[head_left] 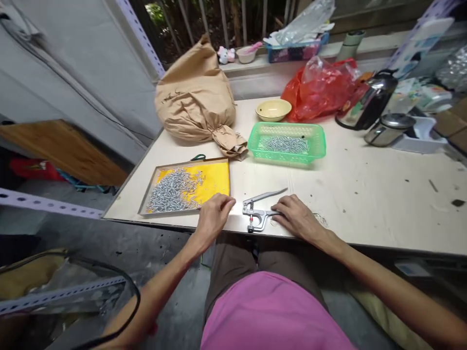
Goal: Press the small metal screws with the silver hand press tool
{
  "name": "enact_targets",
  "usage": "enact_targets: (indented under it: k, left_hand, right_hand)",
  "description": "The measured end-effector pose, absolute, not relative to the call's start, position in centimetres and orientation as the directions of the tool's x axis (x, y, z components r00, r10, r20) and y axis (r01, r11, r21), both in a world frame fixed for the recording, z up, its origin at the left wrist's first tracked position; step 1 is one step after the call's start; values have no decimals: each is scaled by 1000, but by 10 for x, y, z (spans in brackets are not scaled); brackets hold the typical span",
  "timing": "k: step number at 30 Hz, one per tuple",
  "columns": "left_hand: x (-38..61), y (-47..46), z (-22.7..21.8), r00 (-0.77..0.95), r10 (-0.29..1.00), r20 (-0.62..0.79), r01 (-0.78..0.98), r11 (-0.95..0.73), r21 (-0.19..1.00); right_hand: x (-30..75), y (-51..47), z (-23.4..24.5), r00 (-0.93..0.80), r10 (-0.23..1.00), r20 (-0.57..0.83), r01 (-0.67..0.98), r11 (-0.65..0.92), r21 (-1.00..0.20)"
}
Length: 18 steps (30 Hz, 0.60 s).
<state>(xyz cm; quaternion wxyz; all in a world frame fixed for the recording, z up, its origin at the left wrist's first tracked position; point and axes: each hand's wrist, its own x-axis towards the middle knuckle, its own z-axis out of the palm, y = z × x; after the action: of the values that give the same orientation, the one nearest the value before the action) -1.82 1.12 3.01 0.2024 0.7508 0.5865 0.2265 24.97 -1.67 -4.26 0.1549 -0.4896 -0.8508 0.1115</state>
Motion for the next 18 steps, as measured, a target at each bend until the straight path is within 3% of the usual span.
enact_targets:
  k: [3,8,15,18]
  left_hand:
    - [5,-6,10,219,975,-27,806,-165,568]
    - [29,-6,-7,190,945,-265,909,-67,412]
    - [22,19,-10,300,797,-525,858,15,514]
    - [18,21,-7,309,766,-564,889,-21,458]
  right_hand:
    - [244,-16,-43,-475,872,120,825,489,-283]
    - [239,-19,-50,-454,876,163,853,480,-204]
    - [234,-19,-63,-412,849,330,850,489,-196]
    - [234,-19,-64,-381,860,340,848,472,-242]
